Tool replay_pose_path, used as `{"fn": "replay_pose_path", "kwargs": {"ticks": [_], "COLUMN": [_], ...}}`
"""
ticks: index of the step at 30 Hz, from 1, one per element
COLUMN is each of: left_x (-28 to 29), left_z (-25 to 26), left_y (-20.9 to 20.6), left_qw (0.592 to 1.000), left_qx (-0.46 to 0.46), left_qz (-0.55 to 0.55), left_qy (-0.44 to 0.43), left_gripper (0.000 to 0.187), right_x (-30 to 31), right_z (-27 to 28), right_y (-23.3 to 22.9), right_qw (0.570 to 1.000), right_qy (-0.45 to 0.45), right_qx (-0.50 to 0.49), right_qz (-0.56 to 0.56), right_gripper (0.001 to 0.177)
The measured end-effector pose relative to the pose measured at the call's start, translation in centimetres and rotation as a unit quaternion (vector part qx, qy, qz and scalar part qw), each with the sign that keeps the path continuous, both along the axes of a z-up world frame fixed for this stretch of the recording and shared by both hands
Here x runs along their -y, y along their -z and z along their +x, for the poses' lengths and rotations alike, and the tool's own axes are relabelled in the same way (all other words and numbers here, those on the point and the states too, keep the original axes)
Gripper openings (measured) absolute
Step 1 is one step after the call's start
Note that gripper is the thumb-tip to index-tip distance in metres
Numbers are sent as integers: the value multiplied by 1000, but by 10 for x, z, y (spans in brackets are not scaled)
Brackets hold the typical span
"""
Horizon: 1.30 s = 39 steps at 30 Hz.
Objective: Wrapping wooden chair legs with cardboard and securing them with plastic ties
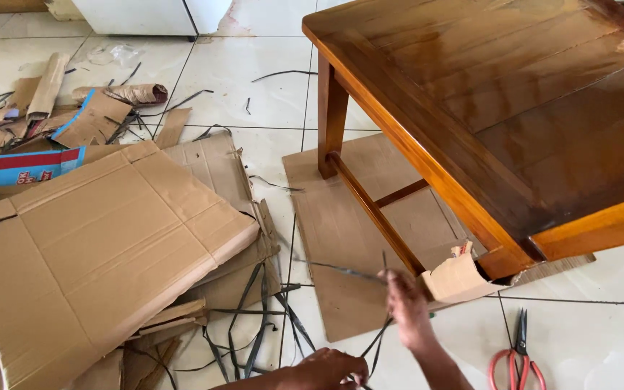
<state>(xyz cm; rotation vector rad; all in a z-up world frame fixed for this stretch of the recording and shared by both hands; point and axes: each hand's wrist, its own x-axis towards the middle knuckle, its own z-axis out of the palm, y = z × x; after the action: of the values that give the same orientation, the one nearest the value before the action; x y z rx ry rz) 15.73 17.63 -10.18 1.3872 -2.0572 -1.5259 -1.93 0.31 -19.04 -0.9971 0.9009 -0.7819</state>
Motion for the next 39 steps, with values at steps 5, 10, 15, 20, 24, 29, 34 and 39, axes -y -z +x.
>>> {"fn": "replay_pose_path", "kwargs": {"ticks": [5,10,15,20,24,29,34,39], "left_x": [0,0,-1,-5,1,23,48,75], "left_z": [9,-20,-22,-22,6,42,73,118], "left_y": [-29,-22,-47,-64,1,32,10,-42], "left_qw": [998,970,984,995,979,961,980,960], "left_qx": [50,105,70,14,34,97,81,29], "left_qz": [-26,-141,-124,-98,-77,-55,-91,-166], "left_qy": [30,167,110,13,-185,-254,-161,-223], "left_gripper": [22,29,43,69,41,10,23,34], "right_x": [-17,-30,-28,-30,-32,-44,-31,-28], "right_z": [2,13,15,3,-8,-1,-26,-90], "right_y": [-106,-121,-88,-67,-63,-88,-24,34], "right_qw": [952,933,876,799,800,785,730,671], "right_qy": [-1,15,33,-55,-70,-205,-175,-299], "right_qx": [-237,-216,-272,-331,-328,-458,-441,-516], "right_qz": [-193,-288,-397,-499,-498,-363,-493,-440], "right_gripper": [32,33,29,25,25,16,9,11]}}
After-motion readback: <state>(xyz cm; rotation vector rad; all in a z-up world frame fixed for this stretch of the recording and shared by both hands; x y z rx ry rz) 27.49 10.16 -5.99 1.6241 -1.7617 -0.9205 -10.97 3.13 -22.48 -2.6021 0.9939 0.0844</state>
